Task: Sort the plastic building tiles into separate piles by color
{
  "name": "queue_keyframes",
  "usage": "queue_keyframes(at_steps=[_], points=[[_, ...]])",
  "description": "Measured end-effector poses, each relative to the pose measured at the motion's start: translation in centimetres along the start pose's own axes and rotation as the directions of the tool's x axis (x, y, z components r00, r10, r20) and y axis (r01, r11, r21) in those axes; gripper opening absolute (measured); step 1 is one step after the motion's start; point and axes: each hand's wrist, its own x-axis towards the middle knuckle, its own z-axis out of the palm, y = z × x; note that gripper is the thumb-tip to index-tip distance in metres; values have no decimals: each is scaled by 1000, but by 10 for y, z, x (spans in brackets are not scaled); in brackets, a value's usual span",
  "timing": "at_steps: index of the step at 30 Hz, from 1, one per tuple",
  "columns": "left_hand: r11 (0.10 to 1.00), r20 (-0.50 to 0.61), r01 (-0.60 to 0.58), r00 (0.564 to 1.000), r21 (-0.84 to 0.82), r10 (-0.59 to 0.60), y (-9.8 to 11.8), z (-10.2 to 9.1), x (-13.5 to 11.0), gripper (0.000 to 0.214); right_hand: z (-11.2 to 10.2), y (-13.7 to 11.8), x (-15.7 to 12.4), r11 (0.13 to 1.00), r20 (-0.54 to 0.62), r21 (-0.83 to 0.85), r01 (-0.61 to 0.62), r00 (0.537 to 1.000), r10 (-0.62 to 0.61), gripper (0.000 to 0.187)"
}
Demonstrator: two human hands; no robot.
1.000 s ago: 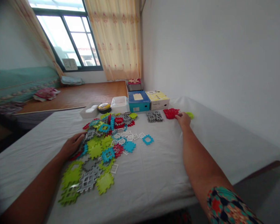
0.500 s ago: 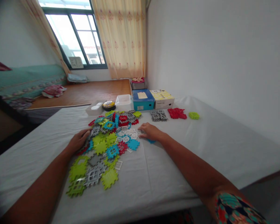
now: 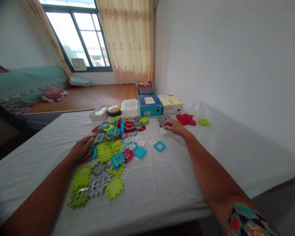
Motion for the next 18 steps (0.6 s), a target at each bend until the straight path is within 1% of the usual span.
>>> queue_keyframes(at_steps=[1, 3, 5, 8, 10, 13, 15, 16, 18], points=[[1000, 1, 0, 1000, 1, 0, 0, 0, 0, 61, -11, 11, -3, 997, 5, 24, -72, 997, 72, 32], [1000, 1, -2, 1000, 4, 2, -1, 0, 1, 61, -25, 29, -12, 982, 83, 78, -169, 983, 163, 35], [1000, 0, -7, 1000, 7, 7, -2, 0, 1, 61, -29, 37, -20, 975, 177, 101, -196, 968, 176, 39], [1000, -4, -6, 1000, 6, 6, -2, 0, 2, 60, -21, 34, -22, 983, 247, 49, -177, 956, 160, 42], [1000, -2, -5, 1000, 4, 5, -1, 0, 1, 60, -12, 24, -16, 992, 246, -6, -125, 961, 122, 40], [1000, 1, -8, 1000, 4, 8, 1, -1, 0, 61, 7, -2, -5, 999, 213, -41, 35, 977, -26, 34], [1000, -3, -2, 1000, 5, 2, 2, -2, 0, 61, 23, -22, -2, 989, 246, -54, 138, 962, -121, 33], [1000, -6, 2, 1000, 7, -2, 2, -2, -1, 60, 30, -31, -3, 982, 276, -70, 173, 950, -148, 33], [1000, -5, 2, 1000, 11, -2, 1, -1, 0, 60, 42, -45, -5, 968, 334, -136, 211, 930, -155, 34]])
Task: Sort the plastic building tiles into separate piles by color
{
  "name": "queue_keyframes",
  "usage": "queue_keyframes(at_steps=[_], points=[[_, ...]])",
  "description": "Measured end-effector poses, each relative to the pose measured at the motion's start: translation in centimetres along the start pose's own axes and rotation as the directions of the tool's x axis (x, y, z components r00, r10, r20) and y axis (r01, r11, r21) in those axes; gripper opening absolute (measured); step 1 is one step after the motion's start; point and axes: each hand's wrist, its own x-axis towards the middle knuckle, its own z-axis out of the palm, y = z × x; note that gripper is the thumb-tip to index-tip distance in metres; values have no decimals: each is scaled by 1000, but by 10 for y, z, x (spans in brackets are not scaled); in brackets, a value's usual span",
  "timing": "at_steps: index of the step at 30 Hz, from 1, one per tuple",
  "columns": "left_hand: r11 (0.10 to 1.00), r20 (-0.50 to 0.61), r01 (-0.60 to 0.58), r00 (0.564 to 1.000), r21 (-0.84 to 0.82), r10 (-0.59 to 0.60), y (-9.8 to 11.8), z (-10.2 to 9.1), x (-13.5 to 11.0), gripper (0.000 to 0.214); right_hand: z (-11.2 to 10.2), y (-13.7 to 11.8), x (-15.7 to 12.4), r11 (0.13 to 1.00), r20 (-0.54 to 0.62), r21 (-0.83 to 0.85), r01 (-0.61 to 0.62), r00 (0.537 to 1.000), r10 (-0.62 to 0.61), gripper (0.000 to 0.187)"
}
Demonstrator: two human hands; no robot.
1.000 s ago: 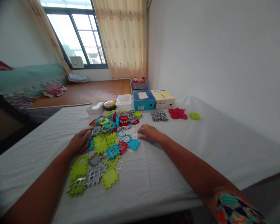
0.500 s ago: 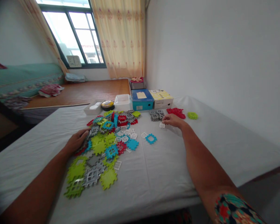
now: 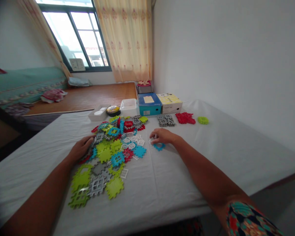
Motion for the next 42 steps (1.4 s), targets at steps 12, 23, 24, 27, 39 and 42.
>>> queue_keyframes(at_steps=[12, 23, 24, 27, 39, 42], points=[[1000, 23, -7, 1000, 2, 7, -7, 3, 2, 61, 14, -18, 3, 989, 48, -109, -95, 994, 101, 37], [1000, -3, -6, 1000, 0, 6, -4, 2, 1, 57, 10, -2, 6, 994, -81, 65, -90, 992, 96, 24], [1000, -2, -11, 1000, -2, 11, -5, 2, 1, 57, 4, 4, 3, 990, -105, 103, -93, 989, 104, 24], [1000, 6, -19, 1000, 0, 19, -6, 3, 2, 58, -21, 30, -13, 964, -135, 203, -173, 970, 202, 29], [1000, 15, -25, 1000, -8, 25, -9, 3, 3, 63, -31, 14, -24, 996, 252, 63, -70, 966, 52, 44], [1000, 21, -24, 999, -4, 24, -10, 2, 4, 63, -19, -1, -17, 998, 264, -19, -52, 963, 56, 23]])
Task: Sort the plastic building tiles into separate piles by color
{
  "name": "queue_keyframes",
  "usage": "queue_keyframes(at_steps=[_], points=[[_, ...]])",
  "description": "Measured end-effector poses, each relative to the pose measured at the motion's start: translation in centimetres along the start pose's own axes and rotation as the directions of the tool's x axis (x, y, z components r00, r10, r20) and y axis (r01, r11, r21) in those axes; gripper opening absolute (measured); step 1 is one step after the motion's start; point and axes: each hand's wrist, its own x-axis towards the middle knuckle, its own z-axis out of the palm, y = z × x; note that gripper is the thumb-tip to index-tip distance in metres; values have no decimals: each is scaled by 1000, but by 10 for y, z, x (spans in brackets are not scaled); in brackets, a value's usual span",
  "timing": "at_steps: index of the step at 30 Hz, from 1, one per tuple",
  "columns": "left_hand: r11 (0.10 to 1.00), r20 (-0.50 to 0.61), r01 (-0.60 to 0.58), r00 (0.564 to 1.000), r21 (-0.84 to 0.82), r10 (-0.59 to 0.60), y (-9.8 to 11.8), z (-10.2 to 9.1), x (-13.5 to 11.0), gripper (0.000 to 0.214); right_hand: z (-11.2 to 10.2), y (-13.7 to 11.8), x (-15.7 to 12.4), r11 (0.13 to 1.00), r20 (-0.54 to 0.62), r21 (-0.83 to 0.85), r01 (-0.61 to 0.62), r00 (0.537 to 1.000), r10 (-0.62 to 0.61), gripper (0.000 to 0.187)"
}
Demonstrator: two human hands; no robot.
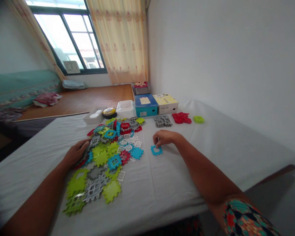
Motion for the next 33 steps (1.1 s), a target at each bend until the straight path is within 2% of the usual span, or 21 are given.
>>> queue_keyframes(at_steps=[2, 5, 7, 9, 11, 13, 14, 17, 18, 20, 22, 24, 27, 29, 33], points=[[1000, -2, 3, 1000, 2, -3, -2, 0, 1, 63, 4, -3, 4, 1000, 0, -7, -2, 1000, 2, 15], [1000, 1, 9, 1000, 1, -9, -5, 1, 2, 61, 8, 0, 8, 999, -22, 33, 26, 999, -26, 14], [1000, 5, 9, 1000, 4, -9, -5, 1, 3, 60, 6, 7, 10, 997, -97, 67, 29, 995, -23, 14], [1000, 8, 5, 1000, 7, -5, -5, 0, 3, 59, 1, 18, 9, 993, -228, 116, 7, 973, 20, 16], [1000, 4, 3, 1000, 9, -4, -4, 0, 3, 60, -7, 36, 2, 979, -375, 197, -49, 919, 122, 17], [1000, -4, 6, 1000, 7, -6, -2, -1, 3, 59, -16, 59, -13, 941, -479, 305, -145, 831, 283, 19], [1000, -9, 9, 1000, 5, -9, -2, -1, 3, 59, -20, 73, -24, 907, -491, 356, -222, 781, 384, 20], [1000, -12, 19, 1000, 2, -19, 0, -1, 3, 56, -25, 110, -69, 764, -426, 426, -485, 637, 642, 19], [1000, -11, 20, 1000, 1, -20, 1, -2, 3, 56, -24, 120, -85, 722, -403, 421, -549, 600, 691, 19], [1000, -13, 23, 1000, 1, -23, 3, -2, 3, 55, -19, 134, -113, 673, -382, 404, -620, 554, 740, 22], [1000, -18, 27, 999, 1, -27, 5, -2, 3, 55, -14, 139, -132, 646, -368, 385, -659, 532, 762, 26], [999, -17, 31, 999, 7, -31, 7, -3, 4, 54, -10, 139, -141, 625, -335, 344, -700, 531, 779, 26], [999, -15, 29, 999, 18, -29, 8, -2, 3, 52, -10, 133, -143, 588, -270, 276, -760, 526, 806, 23], [1000, -17, 22, 1000, 19, -22, 6, -2, 4, 51, -11, 129, -144, 556, -243, 259, -790, 504, 829, 23], [1000, -11, 5, 1000, 16, -4, -2, 1, 6, 53, -18, 124, -148, 528, -259, 189, -828, 477, 840, 30]])
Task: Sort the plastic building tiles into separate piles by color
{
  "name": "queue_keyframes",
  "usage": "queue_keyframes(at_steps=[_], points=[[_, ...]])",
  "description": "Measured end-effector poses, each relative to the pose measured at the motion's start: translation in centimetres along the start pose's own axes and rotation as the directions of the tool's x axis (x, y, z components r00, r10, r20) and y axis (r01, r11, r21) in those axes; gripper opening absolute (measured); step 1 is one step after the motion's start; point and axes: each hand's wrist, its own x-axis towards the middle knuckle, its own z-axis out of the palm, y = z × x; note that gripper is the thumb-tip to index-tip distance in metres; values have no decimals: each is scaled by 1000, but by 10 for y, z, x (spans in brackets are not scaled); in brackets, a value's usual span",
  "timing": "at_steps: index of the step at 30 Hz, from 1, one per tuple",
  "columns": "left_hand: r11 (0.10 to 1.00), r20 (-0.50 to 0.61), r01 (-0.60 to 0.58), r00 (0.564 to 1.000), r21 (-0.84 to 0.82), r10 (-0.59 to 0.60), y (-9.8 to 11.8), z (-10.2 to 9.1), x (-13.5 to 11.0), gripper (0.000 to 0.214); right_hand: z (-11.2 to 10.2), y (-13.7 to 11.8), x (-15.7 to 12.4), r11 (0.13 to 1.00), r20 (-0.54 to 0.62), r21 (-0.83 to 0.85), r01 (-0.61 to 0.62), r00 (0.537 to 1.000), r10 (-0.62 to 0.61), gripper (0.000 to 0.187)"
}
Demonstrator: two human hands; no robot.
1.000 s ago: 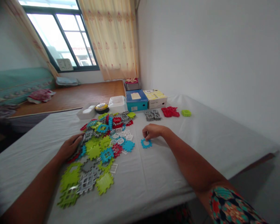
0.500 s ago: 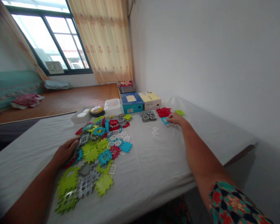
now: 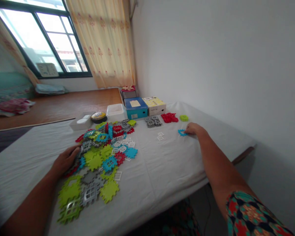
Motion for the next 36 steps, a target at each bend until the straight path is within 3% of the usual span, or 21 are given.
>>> queue_keyframes(at_steps=[3, 6, 8, 10, 12, 14, 18, 21, 25, 27, 29, 31, 33, 36], points=[[1000, 13, -8, 1000, 0, 8, -4, 2, 2, 55, -8, -12, -6, 998, -158, -48, 44, 986, -51, 29], [1000, 6, 4, 1000, -1, -4, -1, 1, 0, 56, -6, -52, -24, 942, -246, 75, 328, 921, -301, 22], [1000, -2, 8, 1000, 2, -8, 3, 0, -3, 56, 5, -94, -44, 805, -177, 195, 560, 828, -533, 28], [1000, -3, -5, 1000, 3, 5, 7, -1, -6, 56, 23, -139, -70, 646, -85, 274, 712, 687, -722, 33], [1000, 8, -16, 1000, 3, 16, 10, -1, -8, 56, 44, -180, -96, 530, -6, 277, 801, 553, -833, 33], [1000, 16, -16, 1000, 4, 16, 11, -1, -10, 56, 66, -209, -116, 501, 59, 192, 844, 500, -864, 39], [1000, 23, -9, 1000, 12, 9, 13, -2, -13, 56, 97, -234, -127, 558, 30, -52, 828, 560, -828, 53], [1000, 26, -14, 1000, 18, 13, 14, -3, -13, 56, 106, -232, -119, 555, -2, 7, 832, 555, -832, 46], [1000, 22, -21, 1000, 19, 20, 11, -3, -12, 57, 89, -209, -98, 565, -41, 198, 801, 583, -811, 44], [1000, 26, -20, 999, 22, 19, 8, -2, -9, 58, 70, -184, -83, 636, -147, 217, 741, 669, -729, 39], [999, 29, -24, 999, 28, 23, 4, -1, -6, 58, 51, -149, -69, 786, -295, 198, 586, 800, -522, 36], [999, 33, -26, 999, 31, 25, 1, 0, -4, 60, 37, -109, -57, 935, -418, 173, 311, 882, -216, 37], [999, 43, -24, 999, 29, 23, -1, 1, -3, 62, 33, -74, -48, 990, -469, 142, 14, 882, 55, 41], [1000, 49, -15, 999, 27, 14, -4, 0, -2, 62, 40, -47, -42, 973, -432, 75, -217, 873, 227, 49]])
